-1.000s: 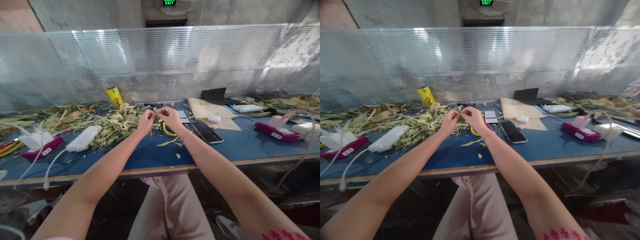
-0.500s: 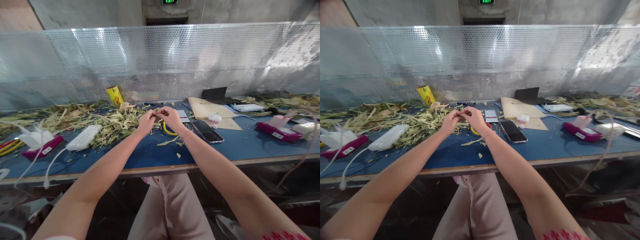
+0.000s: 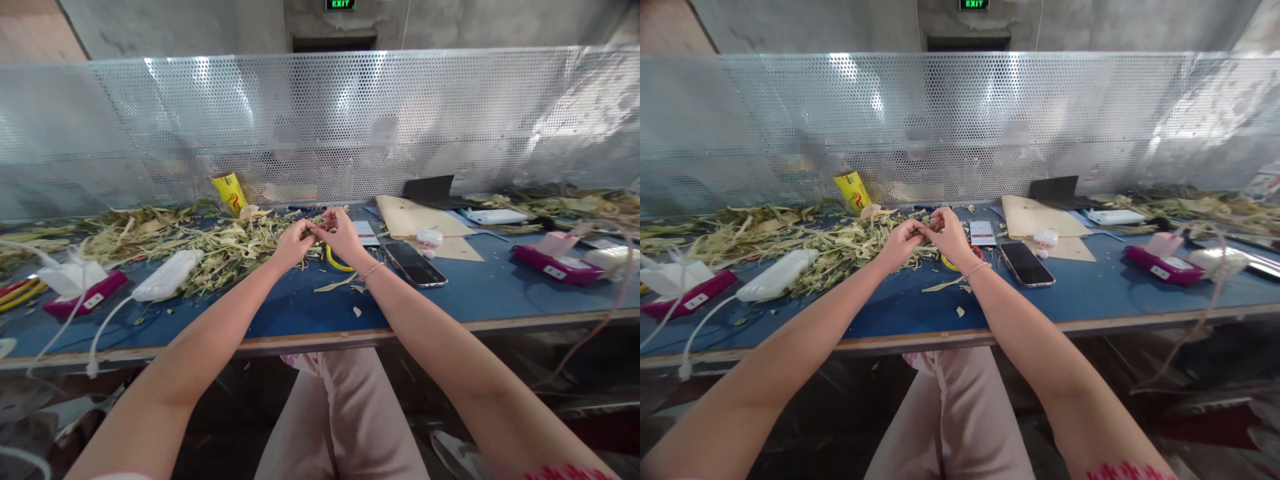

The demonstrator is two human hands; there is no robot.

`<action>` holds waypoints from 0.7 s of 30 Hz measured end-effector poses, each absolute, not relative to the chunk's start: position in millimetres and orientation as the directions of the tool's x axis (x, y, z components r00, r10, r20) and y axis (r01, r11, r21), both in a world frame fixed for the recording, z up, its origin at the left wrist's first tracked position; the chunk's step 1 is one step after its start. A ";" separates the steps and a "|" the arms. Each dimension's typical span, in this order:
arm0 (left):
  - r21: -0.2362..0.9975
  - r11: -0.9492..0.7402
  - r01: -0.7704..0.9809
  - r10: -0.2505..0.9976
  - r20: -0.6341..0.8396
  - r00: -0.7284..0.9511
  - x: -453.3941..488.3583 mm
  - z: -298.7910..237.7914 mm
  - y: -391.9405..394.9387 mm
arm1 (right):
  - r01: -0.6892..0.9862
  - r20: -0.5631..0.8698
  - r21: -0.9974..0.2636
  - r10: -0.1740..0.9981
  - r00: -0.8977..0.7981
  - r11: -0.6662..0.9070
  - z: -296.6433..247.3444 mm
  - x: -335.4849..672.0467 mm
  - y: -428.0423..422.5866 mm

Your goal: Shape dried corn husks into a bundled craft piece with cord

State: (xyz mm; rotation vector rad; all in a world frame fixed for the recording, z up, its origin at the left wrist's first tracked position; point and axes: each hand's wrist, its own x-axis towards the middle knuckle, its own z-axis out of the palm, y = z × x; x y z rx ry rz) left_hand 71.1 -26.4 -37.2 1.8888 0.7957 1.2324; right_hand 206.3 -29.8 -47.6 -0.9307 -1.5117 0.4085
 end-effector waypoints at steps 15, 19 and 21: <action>0.917 -0.385 -0.102 0.848 0.395 0.352 74.7 -37.7 -27.7 | 0.386 0.696 -0.661 0.718 -0.003 0.643 -44.7 208.4 -33.9; 0.937 -0.299 -0.178 0.866 0.345 0.362 75.3 -36.3 -28.4 | 0.380 0.713 -0.640 0.701 -0.029 0.667 -45.9 208.7 -33.3; 0.945 -0.242 -0.218 0.881 0.309 0.358 75.6 -35.7 -28.8 | 0.382 0.729 -0.616 0.683 -0.058 0.689 -46.8 208.6 -32.9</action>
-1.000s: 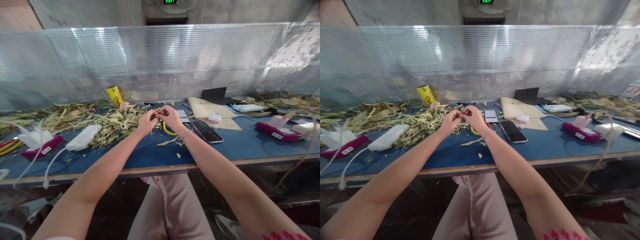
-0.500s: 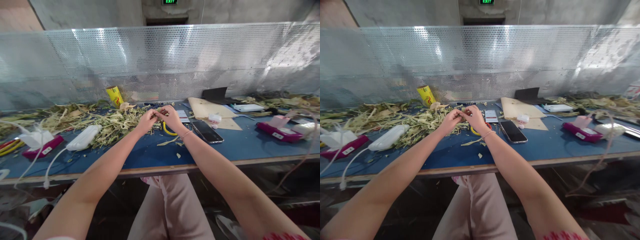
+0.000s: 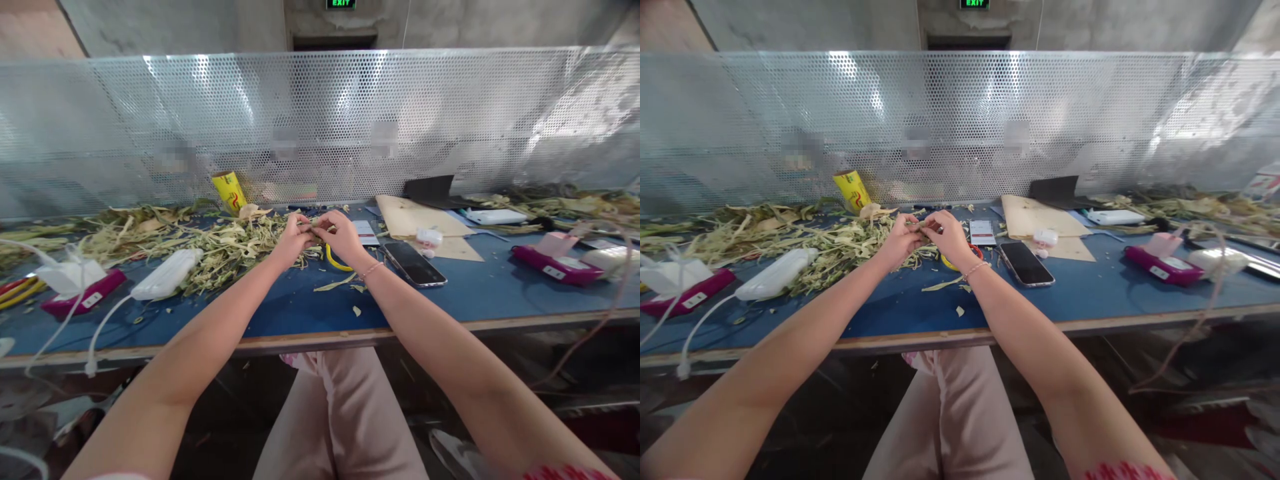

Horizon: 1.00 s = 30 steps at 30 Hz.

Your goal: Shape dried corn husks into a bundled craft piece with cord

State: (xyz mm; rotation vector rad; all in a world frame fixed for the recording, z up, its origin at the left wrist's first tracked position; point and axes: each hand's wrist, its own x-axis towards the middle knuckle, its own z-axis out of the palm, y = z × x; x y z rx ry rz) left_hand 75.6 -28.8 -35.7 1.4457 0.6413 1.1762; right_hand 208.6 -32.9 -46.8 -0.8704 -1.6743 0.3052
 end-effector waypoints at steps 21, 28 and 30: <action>0.928 -0.088 -0.363 0.899 0.231 0.372 70.3 -31.6 -27.6 | 0.498 0.775 -0.303 0.514 -0.367 0.813 -42.7 213.7 -31.5; 0.904 -0.035 -0.425 0.921 0.194 0.337 71.6 -29.1 -30.2 | 0.404 0.734 -0.571 0.665 -0.138 0.715 -44.0 214.4 -28.9; 0.905 -0.034 -0.425 0.928 0.186 0.323 72.0 -31.4 -28.3 | 0.351 0.719 -0.614 0.684 -0.122 0.707 -44.6 213.6 -28.6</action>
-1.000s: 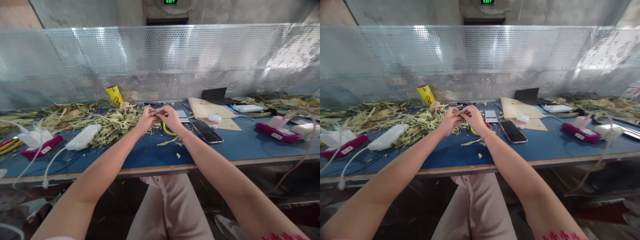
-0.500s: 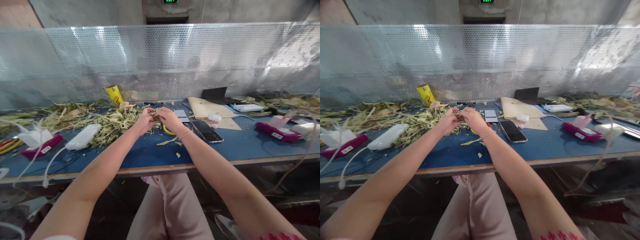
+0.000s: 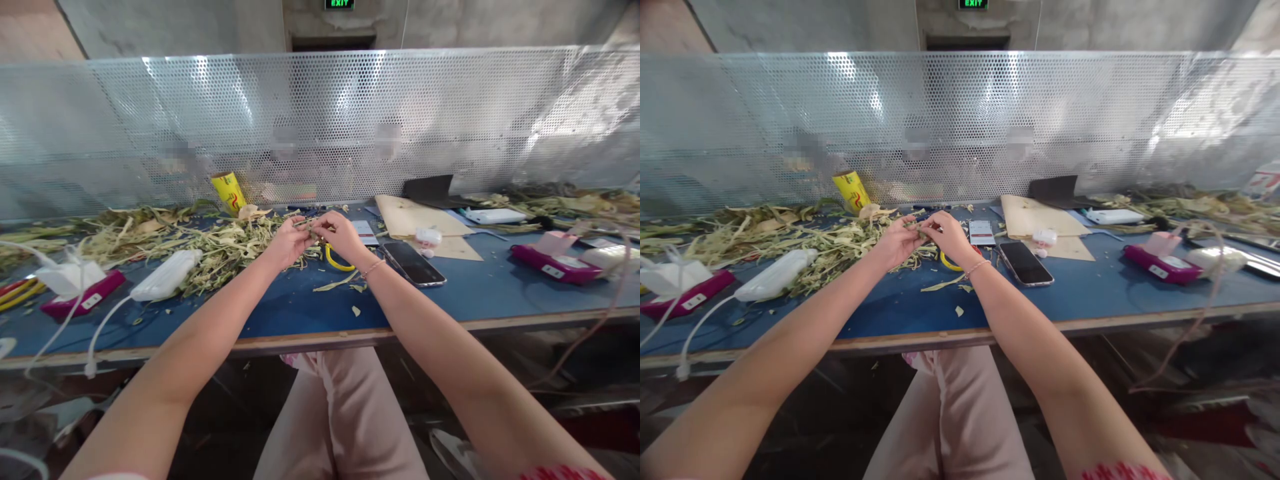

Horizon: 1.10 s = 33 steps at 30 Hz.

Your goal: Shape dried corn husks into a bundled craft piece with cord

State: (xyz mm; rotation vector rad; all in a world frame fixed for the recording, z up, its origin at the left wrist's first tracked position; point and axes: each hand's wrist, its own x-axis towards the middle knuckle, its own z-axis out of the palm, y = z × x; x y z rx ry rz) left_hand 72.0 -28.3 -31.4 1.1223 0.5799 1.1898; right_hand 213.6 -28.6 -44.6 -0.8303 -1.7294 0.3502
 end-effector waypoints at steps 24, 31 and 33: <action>0.848 -0.046 -0.527 0.975 0.152 0.159 82.5 -39.5 -28.9 | 0.442 0.731 -0.634 0.678 0.076 0.634 -49.7 207.8 -28.7; 0.830 -0.032 -0.557 0.987 0.113 0.111 88.2 -42.2 -31.8 | 0.447 0.681 -0.689 0.721 0.128 0.571 -48.9 206.4 -29.9; 0.833 -0.021 -0.553 0.991 0.092 0.101 88.9 -42.0 -32.3 | 0.476 0.686 -0.673 0.718 0.116 0.567 -49.1 207.1 -29.9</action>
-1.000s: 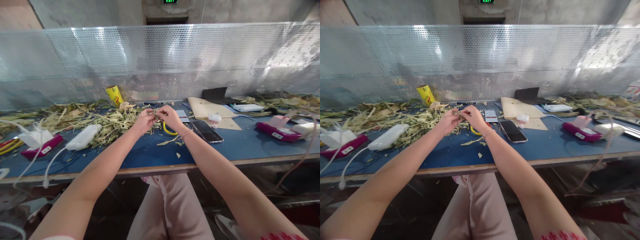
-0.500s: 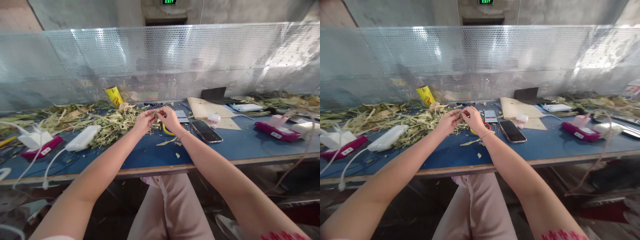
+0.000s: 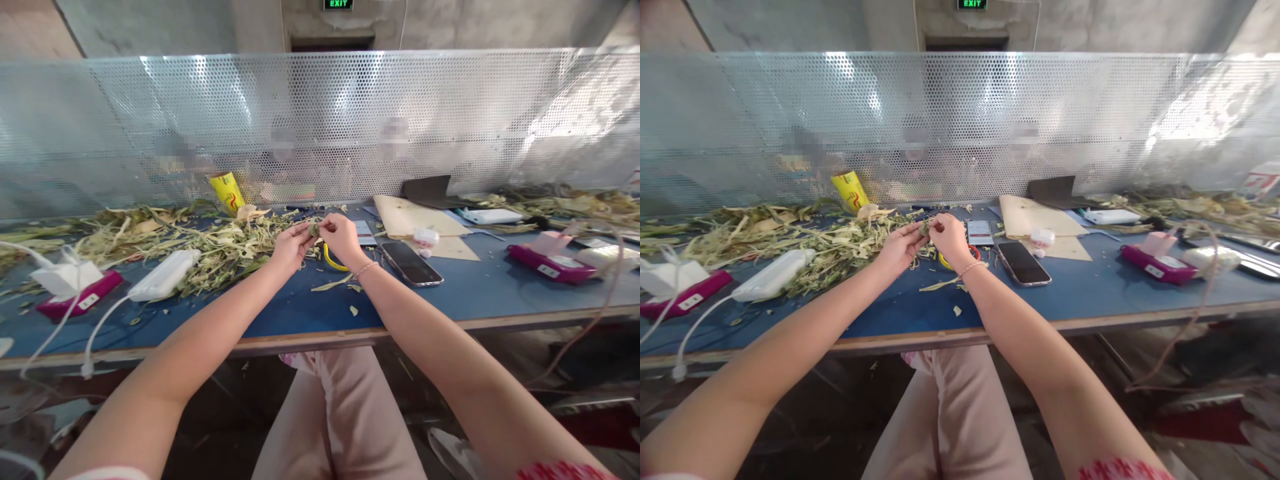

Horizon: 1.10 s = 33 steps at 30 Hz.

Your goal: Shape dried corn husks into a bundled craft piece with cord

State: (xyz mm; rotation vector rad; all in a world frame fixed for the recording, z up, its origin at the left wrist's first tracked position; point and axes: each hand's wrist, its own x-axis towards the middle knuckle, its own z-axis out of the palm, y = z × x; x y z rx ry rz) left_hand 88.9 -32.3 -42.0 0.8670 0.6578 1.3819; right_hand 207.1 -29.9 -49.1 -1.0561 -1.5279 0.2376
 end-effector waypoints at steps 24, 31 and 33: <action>0.844 -0.013 -0.536 0.987 0.095 0.127 86.7 -48.8 -25.8 | 0.701 0.745 -0.353 0.639 -0.190 0.620 -46.4 212.2 -30.8; 0.854 -0.012 -0.520 0.989 0.086 0.119 86.8 -46.1 -26.8 | 0.692 0.712 -0.437 0.691 -0.124 0.575 -45.7 213.5 -31.8; 0.854 -0.012 -0.520 0.987 0.093 0.130 86.2 -46.0 -26.7 | 0.688 0.714 -0.434 0.688 -0.130 0.581 -45.6 213.6 -32.1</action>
